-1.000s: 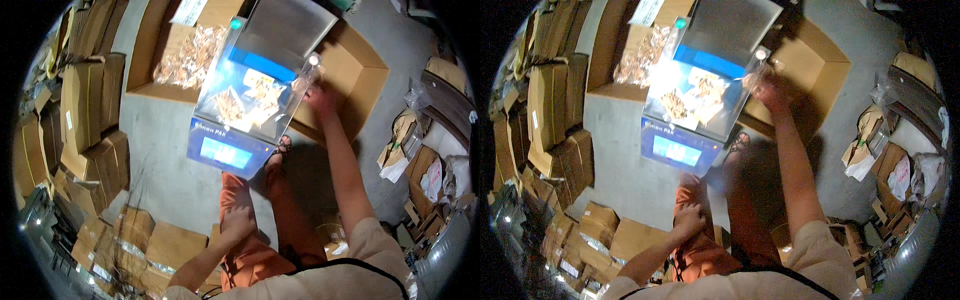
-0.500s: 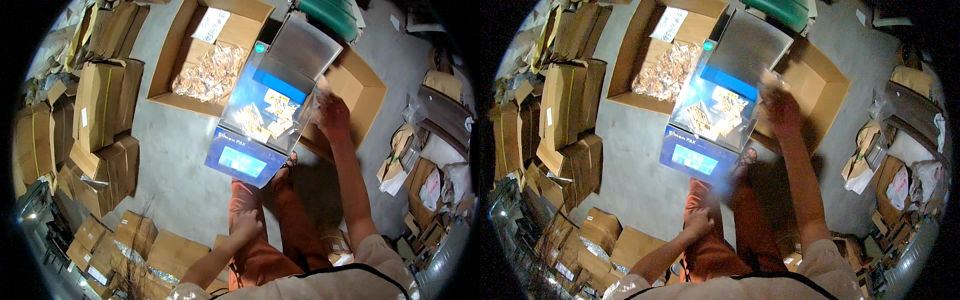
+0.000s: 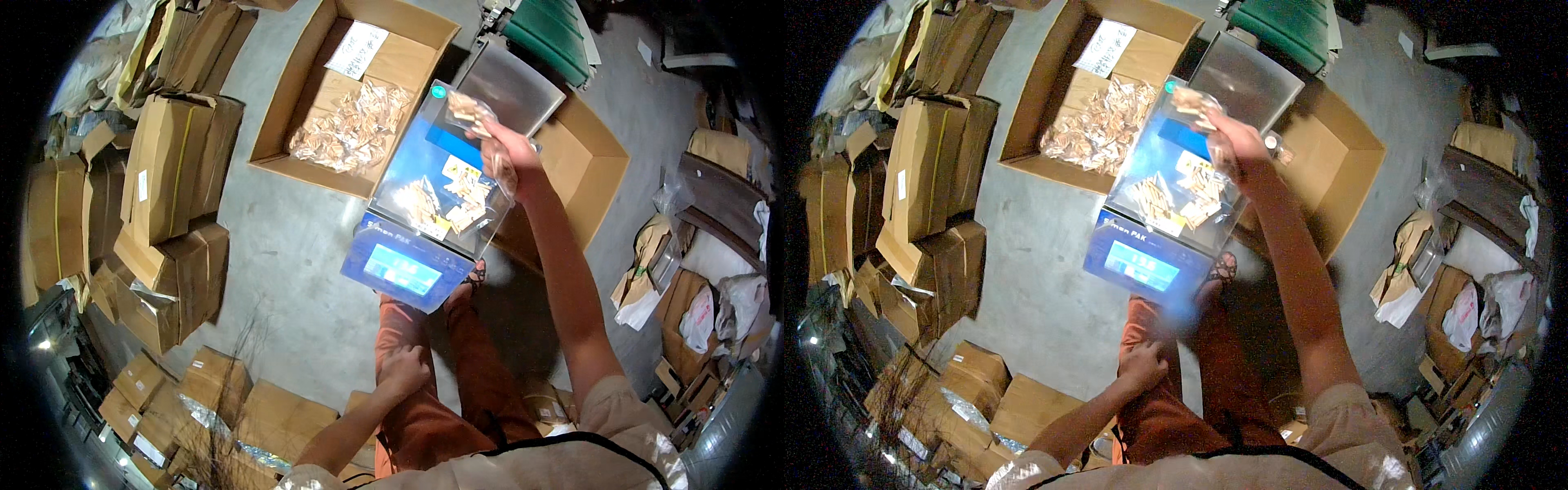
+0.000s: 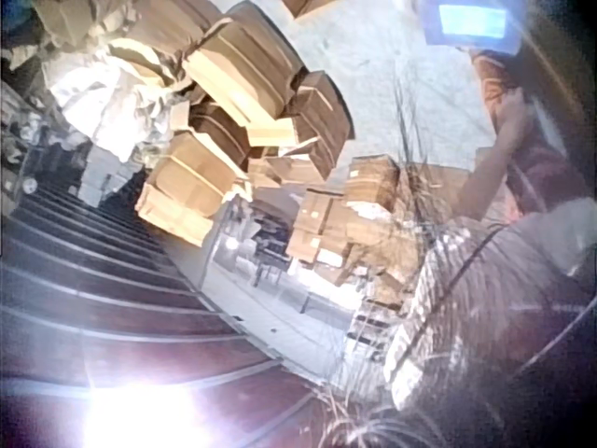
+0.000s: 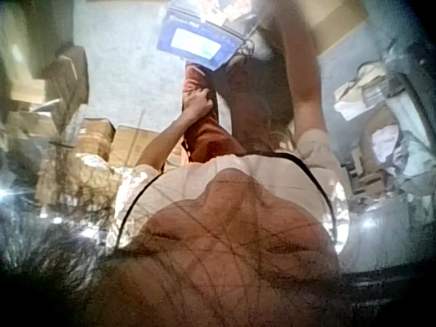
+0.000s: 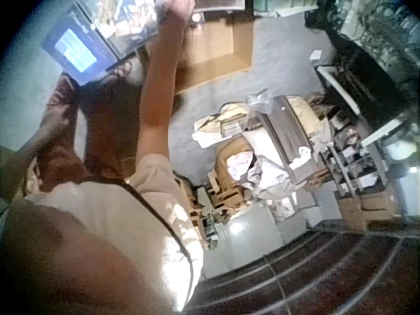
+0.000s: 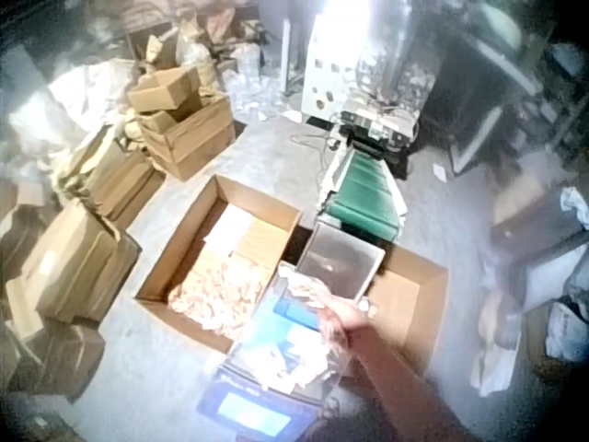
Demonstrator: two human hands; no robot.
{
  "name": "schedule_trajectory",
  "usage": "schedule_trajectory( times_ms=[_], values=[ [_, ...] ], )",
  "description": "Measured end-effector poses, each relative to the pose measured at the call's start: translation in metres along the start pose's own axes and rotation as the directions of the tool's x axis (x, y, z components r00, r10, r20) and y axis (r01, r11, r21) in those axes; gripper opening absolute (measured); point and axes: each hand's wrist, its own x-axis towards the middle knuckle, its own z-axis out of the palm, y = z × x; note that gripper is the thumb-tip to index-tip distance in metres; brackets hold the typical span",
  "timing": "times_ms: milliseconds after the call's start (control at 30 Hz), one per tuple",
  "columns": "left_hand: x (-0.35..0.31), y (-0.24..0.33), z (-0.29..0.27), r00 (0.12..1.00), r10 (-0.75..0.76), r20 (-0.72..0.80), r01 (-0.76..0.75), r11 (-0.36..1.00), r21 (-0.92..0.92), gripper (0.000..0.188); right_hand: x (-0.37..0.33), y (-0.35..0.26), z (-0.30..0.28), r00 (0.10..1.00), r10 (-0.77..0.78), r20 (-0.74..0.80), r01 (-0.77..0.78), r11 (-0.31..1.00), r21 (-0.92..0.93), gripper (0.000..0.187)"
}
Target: The person picks up small, individually wrapped snack items from a cardboard box and places them onto a digital scale. They interact with the scale's touchscreen interface, likely to record weights or manage inventory. The person then transfers the weighed items into a larger cardboard box.
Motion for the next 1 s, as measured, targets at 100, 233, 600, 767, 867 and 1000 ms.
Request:
schedule_trajectory(
  times_ms=[100,233,600,767,867,1000],
  values=[
    [-0.002,-0.004,0.007,0.997,-0.021,-0.075,0.019,0.999,-0.028,0.039,-0.015,0.014,-0.009,0.954,0.242,-0.178,-0.282,0.927,-0.248,0.049],
    [0.002,-0.005,0.008,0.999,-0.022,-0.042,0.021,1.0,-0.009,0.042,-0.031,0.062,-0.091,0.99,-0.001,0.144,-0.008,0.998,0.06,0.053],
    [-0.001,0.002,-0.004,1.0,-0.005,-0.029,0.002,0.996,-0.09,0.052,-0.002,0.167,-0.258,0.896,0.279,-0.345,-0.241,0.959,0.148,0.036],
    [0.004,0.002,0.003,0.999,0.007,-0.051,-0.009,0.999,-0.047,0.052,-0.001,0.204,-0.24,0.93,0.193,-0.314,-0.139,0.973,0.185,0.024],
    [-0.009,-0.008,0.008,0.998,-0.045,-0.048,0.043,0.998,-0.037,0.053,-0.011,0.203,-0.169,0.923,0.236,-0.305,-0.169,0.958,0.231,0.032],
    [0.0,0.012,-0.008,0.995,-0.078,0.061,0.08,0.996,-0.041,0.051,-0.018,0.189,-0.182,0.926,0.158,-0.342,-0.11,0.982,0.156,0.037]
  ],
)
